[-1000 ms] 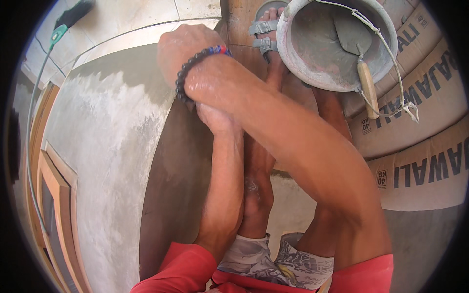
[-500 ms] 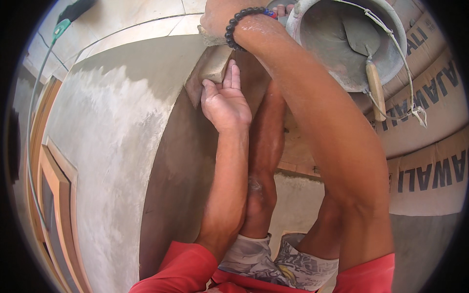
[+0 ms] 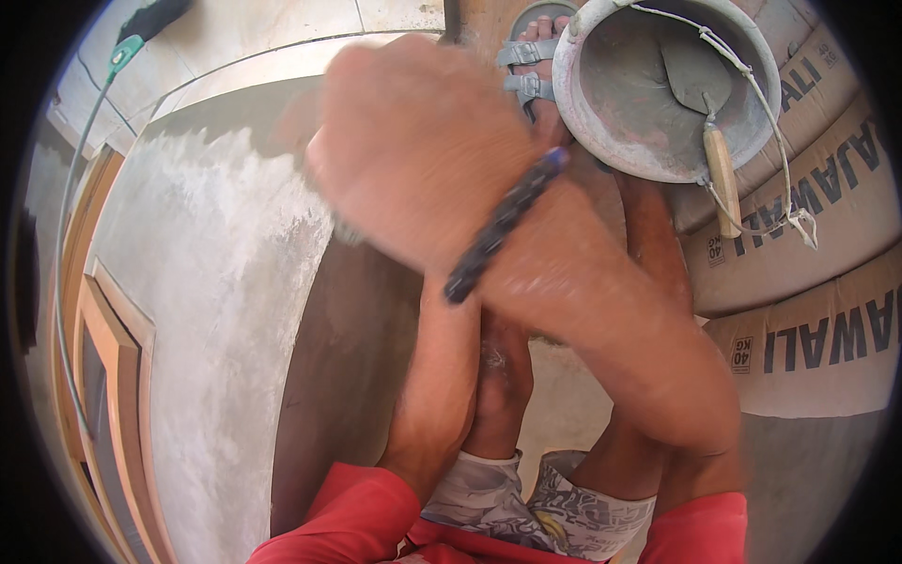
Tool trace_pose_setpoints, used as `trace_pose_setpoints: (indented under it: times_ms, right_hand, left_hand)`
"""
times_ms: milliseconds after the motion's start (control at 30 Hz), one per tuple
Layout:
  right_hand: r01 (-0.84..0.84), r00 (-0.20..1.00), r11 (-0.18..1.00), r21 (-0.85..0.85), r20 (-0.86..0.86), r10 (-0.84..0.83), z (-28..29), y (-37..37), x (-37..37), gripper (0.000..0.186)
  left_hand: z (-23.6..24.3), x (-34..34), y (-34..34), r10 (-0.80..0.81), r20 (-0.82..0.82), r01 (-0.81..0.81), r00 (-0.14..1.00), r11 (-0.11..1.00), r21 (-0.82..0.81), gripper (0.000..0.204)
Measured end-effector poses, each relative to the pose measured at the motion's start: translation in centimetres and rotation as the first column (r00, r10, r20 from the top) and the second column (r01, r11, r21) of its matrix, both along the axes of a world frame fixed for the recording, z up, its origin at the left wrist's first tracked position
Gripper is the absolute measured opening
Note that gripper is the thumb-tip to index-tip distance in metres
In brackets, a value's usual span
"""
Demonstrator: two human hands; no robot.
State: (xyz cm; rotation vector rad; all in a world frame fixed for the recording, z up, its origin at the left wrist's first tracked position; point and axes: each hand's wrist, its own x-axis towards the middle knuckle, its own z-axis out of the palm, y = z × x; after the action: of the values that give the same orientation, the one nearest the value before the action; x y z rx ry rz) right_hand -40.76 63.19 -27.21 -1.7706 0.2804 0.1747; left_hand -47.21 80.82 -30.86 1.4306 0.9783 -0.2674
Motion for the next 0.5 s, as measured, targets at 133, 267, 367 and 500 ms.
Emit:
trace_pose_setpoints:
  times_ms: [133, 267, 367, 500]
  right_hand:
    - [0.416, 0.791, 0.847, 0.331, -0.591, -0.158, -9.2, -1.9, -6.4, 0.036]
    - [0.767, 0.537, 0.445, 0.462, -0.842, -0.053, -10.0, 0.7, -7.5, 0.037]
    - [0.835, 0.474, 0.337, 0.434, -0.879, -0.042, -10.0, 1.1, -6.7, 0.037]
    - [0.848, 0.461, 0.331, 0.415, -0.885, -0.072, -9.8, -0.1, -6.0, 0.037]
  left_hand:
    - [-0.1, -0.7, -5.1, 0.049, -0.045, -0.049, 0.998, 0.999, -0.013, 0.039]
    - [0.1, -1.2, -3.6, -0.001, -0.022, 0.000, 1.000, 0.999, -0.036, 0.045]
    - [0.3, -0.8, -4.0, 0.013, -0.047, -0.013, 0.999, 1.000, 0.001, 0.041]
    - [0.1, -0.5, -4.9, 0.081, -0.058, -0.081, 0.995, 0.997, 0.016, 0.039]
